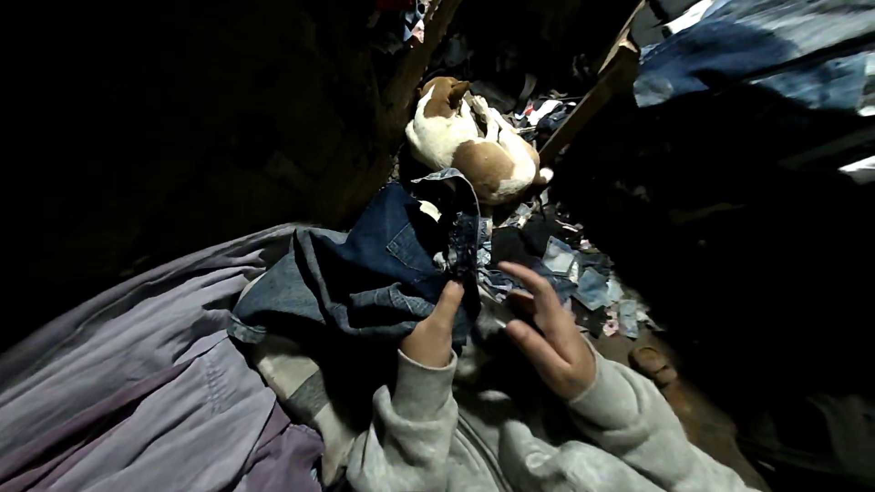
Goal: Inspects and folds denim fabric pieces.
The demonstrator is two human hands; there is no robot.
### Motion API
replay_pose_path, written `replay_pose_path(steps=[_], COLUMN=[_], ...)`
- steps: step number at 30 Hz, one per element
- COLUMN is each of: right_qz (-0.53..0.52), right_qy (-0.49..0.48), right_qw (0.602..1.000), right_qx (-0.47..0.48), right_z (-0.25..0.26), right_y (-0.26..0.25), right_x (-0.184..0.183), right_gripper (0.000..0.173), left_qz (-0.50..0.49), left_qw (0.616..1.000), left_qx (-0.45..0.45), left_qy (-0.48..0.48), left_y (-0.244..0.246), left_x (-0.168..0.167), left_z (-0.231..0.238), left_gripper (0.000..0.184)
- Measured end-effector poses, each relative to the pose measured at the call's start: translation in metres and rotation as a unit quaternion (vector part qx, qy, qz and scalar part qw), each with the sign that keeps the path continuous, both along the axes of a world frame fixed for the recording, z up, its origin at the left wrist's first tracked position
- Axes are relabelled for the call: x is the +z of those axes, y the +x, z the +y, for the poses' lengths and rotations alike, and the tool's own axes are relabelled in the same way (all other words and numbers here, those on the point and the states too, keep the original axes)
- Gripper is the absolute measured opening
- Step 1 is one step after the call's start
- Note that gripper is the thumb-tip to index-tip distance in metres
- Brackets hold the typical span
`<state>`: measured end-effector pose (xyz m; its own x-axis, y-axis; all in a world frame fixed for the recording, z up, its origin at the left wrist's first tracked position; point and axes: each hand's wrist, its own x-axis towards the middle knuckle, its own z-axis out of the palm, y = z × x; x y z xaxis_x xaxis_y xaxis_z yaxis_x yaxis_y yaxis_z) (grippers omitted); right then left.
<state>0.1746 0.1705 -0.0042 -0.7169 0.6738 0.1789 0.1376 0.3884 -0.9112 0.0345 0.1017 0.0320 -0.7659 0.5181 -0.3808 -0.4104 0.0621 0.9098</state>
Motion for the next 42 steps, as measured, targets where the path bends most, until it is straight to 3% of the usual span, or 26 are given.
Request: replay_pose_path(steps=[4,13,19,27,33,35,39,42], right_qz=[-0.019,-0.020,-0.037,-0.017,-0.019,-0.037,0.003,0.042], right_qy=[0.049,0.095,0.116,0.165,0.130,0.101,-0.031,-0.038], right_qw=[0.999,0.995,0.992,0.986,0.991,0.993,0.999,0.998], right_qx=[0.007,0.007,0.022,0.010,-0.032,-0.051,0.012,0.021], right_z=[-0.008,-0.004,-0.004,-0.002,0.017,0.028,0.016,0.001], right_y=[0.009,0.005,0.006,-0.012,0.005,0.014,0.014,0.008], right_x=[-0.003,-0.008,-0.004,-0.003,-0.019,-0.023,-0.015,-0.012], right_gripper=[0.056,0.040,0.047,0.053,0.051,0.056,0.070,0.070], left_qz=[0.007,-0.086,-0.065,-0.041,-0.088,-0.065,0.005,0.061], left_qw=[1.000,0.984,0.994,0.994,0.979,0.984,0.995,0.995], left_qx=[0.002,-0.148,-0.081,-0.056,-0.097,-0.093,-0.083,-0.065], left_qy=[-0.008,0.048,0.022,0.085,0.154,0.138,0.058,0.038], left_y=[0.003,0.000,0.007,0.013,0.001,-0.002,0.003,0.005], left_x=[-0.001,-0.005,-0.010,-0.017,-0.010,-0.007,-0.013,-0.015], left_z=[0.000,-0.032,-0.031,-0.034,-0.045,-0.047,-0.041,-0.039], left_gripper=[0.014,0.018,0.013,0.034,0.020,0.024,0.028,0.026])
